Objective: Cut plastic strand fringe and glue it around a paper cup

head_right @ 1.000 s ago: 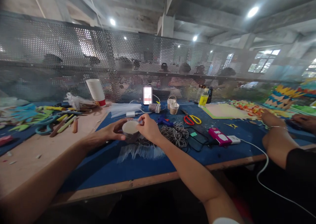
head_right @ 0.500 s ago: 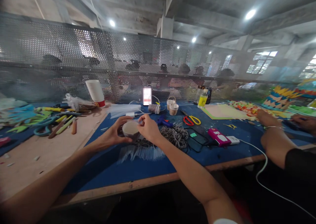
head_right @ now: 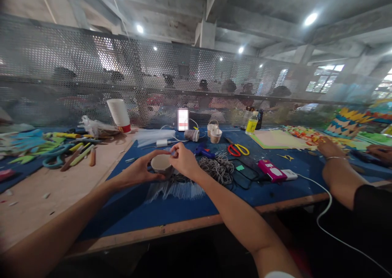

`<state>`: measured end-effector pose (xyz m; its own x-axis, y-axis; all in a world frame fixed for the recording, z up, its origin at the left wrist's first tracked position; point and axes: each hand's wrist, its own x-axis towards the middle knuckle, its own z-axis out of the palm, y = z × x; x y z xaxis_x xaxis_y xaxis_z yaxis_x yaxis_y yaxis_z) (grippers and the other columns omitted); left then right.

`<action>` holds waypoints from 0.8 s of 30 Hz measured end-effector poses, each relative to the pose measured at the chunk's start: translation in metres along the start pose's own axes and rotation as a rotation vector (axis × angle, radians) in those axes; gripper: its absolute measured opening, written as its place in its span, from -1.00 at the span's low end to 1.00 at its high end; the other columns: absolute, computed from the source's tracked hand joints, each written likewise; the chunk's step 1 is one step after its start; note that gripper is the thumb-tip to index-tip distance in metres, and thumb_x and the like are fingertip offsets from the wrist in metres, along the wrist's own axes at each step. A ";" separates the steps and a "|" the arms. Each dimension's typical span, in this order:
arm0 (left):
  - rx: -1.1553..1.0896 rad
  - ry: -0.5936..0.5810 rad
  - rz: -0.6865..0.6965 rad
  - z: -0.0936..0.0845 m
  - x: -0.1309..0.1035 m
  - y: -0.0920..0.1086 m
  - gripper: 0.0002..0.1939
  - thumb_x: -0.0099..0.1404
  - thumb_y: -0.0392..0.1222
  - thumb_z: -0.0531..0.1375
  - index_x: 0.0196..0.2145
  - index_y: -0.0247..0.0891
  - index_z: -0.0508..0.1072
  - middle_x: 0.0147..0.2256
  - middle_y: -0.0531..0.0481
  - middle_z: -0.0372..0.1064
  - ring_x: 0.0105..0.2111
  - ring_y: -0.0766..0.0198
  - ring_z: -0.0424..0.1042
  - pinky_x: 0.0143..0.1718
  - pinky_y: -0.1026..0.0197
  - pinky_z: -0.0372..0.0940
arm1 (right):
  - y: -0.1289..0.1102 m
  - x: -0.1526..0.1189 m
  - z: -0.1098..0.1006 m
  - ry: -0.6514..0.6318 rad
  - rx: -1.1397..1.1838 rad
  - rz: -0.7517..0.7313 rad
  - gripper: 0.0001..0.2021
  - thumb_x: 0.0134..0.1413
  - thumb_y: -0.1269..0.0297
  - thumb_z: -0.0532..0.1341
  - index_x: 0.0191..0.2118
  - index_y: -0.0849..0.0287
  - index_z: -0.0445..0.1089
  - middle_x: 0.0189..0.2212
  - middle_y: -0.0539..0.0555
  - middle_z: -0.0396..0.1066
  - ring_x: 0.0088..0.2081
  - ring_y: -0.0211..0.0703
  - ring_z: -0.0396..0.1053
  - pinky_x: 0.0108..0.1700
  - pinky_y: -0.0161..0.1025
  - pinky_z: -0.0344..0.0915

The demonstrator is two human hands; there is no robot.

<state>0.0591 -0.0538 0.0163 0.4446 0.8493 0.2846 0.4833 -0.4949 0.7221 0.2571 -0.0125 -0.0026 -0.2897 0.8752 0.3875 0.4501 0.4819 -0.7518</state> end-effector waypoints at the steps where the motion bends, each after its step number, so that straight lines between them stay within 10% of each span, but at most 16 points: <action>1: -0.007 -0.001 0.002 0.000 0.000 -0.001 -0.27 0.02 -0.07 0.40 0.17 -0.12 0.38 0.04 -0.10 0.44 -0.07 0.03 0.46 -0.05 0.10 0.33 | 0.000 0.000 0.000 -0.005 -0.001 0.001 -0.80 -0.01 0.37 0.19 -0.20 0.09 0.27 -0.48 -0.12 0.32 -0.45 -0.23 0.34 -0.38 -0.34 0.22; 24: 0.136 0.122 0.187 -0.001 0.003 -0.013 -0.37 0.10 0.01 0.38 0.11 -0.14 0.39 0.07 -0.16 0.40 0.03 0.00 0.41 0.04 0.06 0.29 | -0.003 0.001 -0.010 -0.003 0.089 -0.055 -0.75 0.25 0.04 0.16 -0.12 0.11 0.31 -0.35 -0.02 0.46 -0.31 -0.19 0.46 -0.22 -0.27 0.32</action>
<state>0.0535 -0.0446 0.0081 0.4452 0.7527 0.4850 0.5019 -0.6583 0.5610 0.2639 -0.0123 0.0054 -0.3146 0.8475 0.4276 0.3572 0.5230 -0.7738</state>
